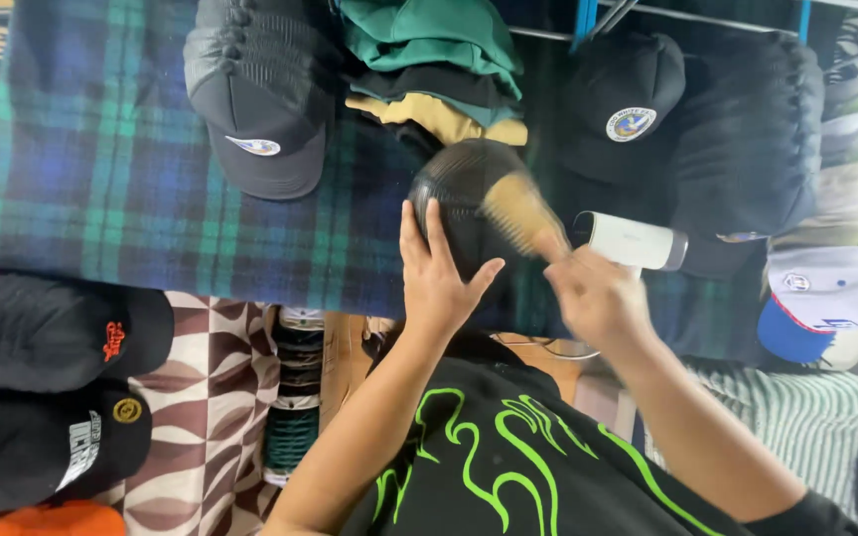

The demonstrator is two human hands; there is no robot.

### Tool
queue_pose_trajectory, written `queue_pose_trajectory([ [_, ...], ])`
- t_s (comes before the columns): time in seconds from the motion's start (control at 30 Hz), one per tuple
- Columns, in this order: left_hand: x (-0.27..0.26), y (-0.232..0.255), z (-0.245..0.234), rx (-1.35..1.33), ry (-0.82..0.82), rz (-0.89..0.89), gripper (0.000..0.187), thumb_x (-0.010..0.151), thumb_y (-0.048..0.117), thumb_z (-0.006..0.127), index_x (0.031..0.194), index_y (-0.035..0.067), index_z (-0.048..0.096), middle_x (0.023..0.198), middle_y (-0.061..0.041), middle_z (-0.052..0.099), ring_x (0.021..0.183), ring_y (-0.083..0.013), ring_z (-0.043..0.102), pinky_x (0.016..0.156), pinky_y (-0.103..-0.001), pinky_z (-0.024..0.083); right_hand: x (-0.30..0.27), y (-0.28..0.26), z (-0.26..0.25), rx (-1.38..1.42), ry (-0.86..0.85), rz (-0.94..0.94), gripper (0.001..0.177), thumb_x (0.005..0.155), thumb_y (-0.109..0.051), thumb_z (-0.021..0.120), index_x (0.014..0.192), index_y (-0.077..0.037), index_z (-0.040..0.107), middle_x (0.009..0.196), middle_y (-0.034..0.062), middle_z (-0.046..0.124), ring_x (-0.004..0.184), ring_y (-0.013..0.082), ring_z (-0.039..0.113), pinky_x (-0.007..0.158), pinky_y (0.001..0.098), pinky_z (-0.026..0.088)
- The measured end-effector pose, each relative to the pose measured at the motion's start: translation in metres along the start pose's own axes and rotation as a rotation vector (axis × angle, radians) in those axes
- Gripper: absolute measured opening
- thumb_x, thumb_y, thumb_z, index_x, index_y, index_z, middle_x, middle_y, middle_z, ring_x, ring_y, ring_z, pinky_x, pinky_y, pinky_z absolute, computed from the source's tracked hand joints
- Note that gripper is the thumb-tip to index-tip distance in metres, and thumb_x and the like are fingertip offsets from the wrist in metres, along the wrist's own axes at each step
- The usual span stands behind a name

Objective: Cleaning a black baseball cap using a brush and a hair dryer

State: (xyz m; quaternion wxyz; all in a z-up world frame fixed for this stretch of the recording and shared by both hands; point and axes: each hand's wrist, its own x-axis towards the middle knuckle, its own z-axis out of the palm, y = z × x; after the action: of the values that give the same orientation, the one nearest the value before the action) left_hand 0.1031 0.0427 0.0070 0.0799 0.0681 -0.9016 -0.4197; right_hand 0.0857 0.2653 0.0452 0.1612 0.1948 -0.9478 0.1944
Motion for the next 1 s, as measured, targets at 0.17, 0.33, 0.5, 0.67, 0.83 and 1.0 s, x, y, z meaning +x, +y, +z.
queue_pose_trajectory([
  [0.17,0.001,-0.004,0.003,0.026,0.042,0.042,0.118,0.077,0.06,0.082,0.163,0.004,0.023,0.161,-0.036,0.018,0.146,-0.0571,0.029,0.111,-0.064,0.041,0.066,-0.009,0.028,-0.18,0.029,0.036,0.02,0.106,-0.029,0.064,0.096,-0.016,0.074,0.071,0.0071,0.055,0.064,0.0319,0.064,0.057,0.0448,0.053],
  [0.33,0.0,-0.005,0.003,0.069,0.06,0.07,0.12,0.075,0.061,0.083,0.162,0.002,0.025,0.16,-0.036,0.021,0.144,-0.056,0.034,0.107,-0.062,0.046,0.096,0.012,0.001,-0.156,-0.27,0.215,0.015,0.103,-0.034,0.062,0.117,-0.03,0.066,0.084,0.0086,0.065,0.082,0.0346,0.07,0.07,0.0484,0.058],
  [0.5,0.002,-0.008,0.009,0.027,0.072,0.041,0.121,0.074,0.061,0.083,0.162,0.003,0.024,0.161,-0.036,0.02,0.144,-0.0569,0.033,0.108,-0.064,0.044,0.051,-0.032,-0.03,0.229,-0.259,0.065,0.016,0.093,-0.018,0.074,0.084,-0.005,0.07,0.075,0.014,0.06,0.075,0.0397,0.066,0.067,0.0424,0.053],
  [0.67,-0.001,0.003,-0.002,0.0,0.03,-0.009,0.123,0.073,0.055,0.087,0.162,0.0,0.022,0.163,-0.035,0.018,0.147,-0.0564,0.03,0.111,-0.063,0.041,0.077,0.089,0.036,-0.136,-0.418,0.377,0.024,0.102,-0.04,0.063,0.117,-0.028,0.076,0.096,0.0074,0.075,0.093,0.0341,0.072,0.079,0.0481,0.058],
  [0.83,-0.005,0.006,0.0,-0.1,-0.002,-0.126,0.132,0.07,0.056,0.088,0.163,-0.001,0.013,0.164,-0.034,0.017,0.148,-0.0541,0.028,0.115,-0.061,0.036,0.074,-0.035,-0.039,0.078,-0.25,0.029,0.019,0.096,-0.033,0.073,0.085,-0.018,0.07,0.077,0.0054,0.064,0.073,0.0325,0.067,0.064,0.0409,0.053],
  [1.0,-0.007,0.001,0.003,-0.294,-0.03,-0.333,0.146,0.063,0.057,0.092,0.165,0.005,0.002,0.166,-0.029,0.016,0.153,-0.0467,0.023,0.121,-0.057,0.028,0.086,0.046,0.04,-0.139,-0.26,0.056,0.027,0.094,-0.05,0.065,0.086,-0.024,0.064,0.071,-0.0025,0.06,0.071,0.0254,0.07,0.063,0.0422,0.056],
])
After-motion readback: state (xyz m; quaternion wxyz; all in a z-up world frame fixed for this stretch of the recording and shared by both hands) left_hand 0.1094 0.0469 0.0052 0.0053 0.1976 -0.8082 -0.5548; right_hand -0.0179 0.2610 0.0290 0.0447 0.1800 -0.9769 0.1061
